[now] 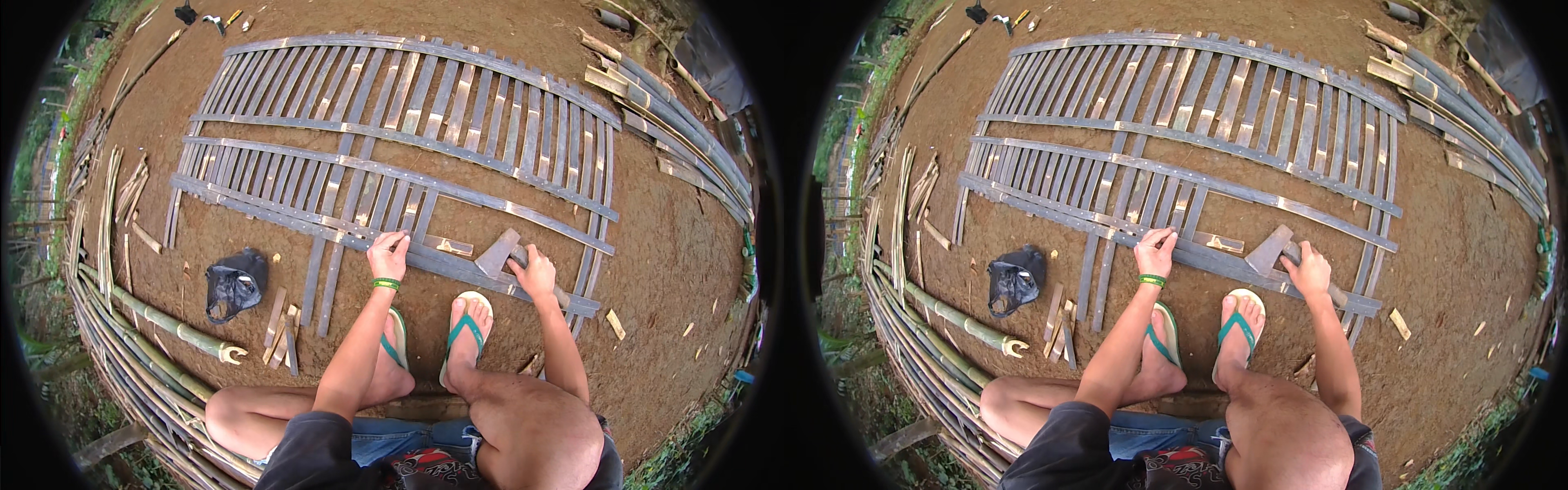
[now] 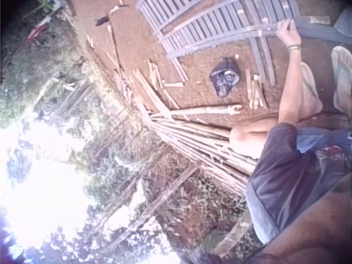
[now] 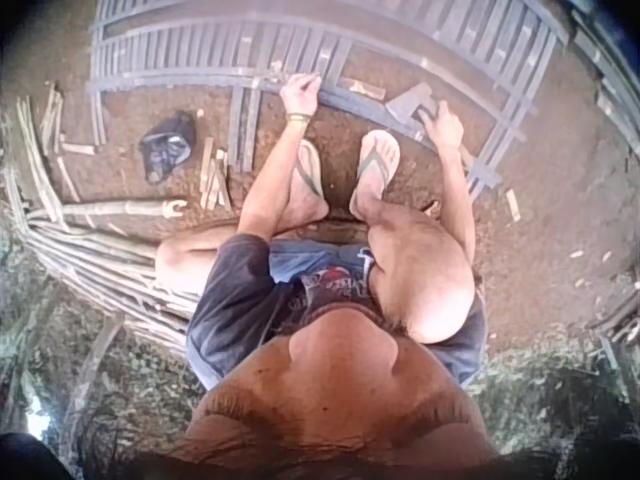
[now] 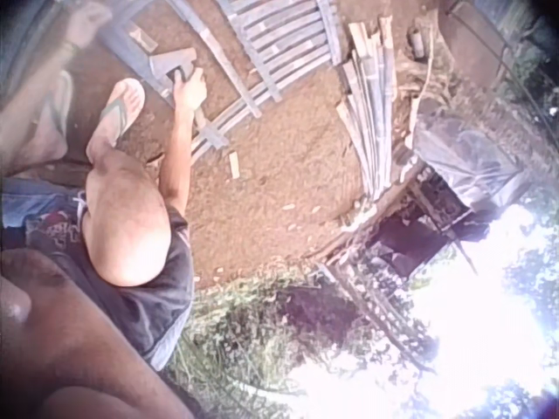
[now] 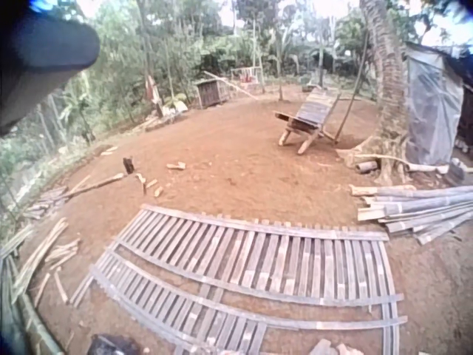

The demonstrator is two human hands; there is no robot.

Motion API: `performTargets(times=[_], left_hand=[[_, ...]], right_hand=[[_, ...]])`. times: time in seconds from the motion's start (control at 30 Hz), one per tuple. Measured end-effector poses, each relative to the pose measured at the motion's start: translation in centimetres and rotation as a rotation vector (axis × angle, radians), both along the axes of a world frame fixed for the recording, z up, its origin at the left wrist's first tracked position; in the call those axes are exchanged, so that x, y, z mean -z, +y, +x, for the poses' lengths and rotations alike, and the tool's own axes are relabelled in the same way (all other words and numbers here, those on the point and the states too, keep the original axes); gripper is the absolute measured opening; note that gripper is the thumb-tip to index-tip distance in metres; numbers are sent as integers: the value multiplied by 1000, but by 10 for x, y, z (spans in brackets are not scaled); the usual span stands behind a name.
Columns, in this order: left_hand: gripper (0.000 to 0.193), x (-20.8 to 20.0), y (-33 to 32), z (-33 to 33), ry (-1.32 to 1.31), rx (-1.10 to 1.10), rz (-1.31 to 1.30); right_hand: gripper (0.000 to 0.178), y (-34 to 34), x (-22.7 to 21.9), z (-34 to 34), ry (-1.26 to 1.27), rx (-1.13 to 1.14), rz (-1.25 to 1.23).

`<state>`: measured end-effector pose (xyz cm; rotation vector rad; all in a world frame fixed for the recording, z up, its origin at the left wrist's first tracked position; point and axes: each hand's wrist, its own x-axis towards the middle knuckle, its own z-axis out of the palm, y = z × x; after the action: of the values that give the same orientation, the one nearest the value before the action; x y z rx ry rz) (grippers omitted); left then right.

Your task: The person sits on the ground and assembles a bamboo structure by inserting small wooden pegs into pre-drilled holes. They use a small axe to hammer the pegs into place, securing the bamboo slats to the frame.

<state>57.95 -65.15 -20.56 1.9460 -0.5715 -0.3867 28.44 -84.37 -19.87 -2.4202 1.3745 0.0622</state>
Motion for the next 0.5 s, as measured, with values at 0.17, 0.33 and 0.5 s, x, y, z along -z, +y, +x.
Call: performTargets(times=[0.17,0.33,0.5], left_hand=[[15,1,5,-3,-136,24,43],[14,6,10,-7,-147,57,86],[13,10,16,-7,-177,112,123]], right_hand=[[51,1,-7,5,22,-7,44],[50,5,-14,5,-80,-40,-7],[44,15,-44,24,-209,-8,117]])
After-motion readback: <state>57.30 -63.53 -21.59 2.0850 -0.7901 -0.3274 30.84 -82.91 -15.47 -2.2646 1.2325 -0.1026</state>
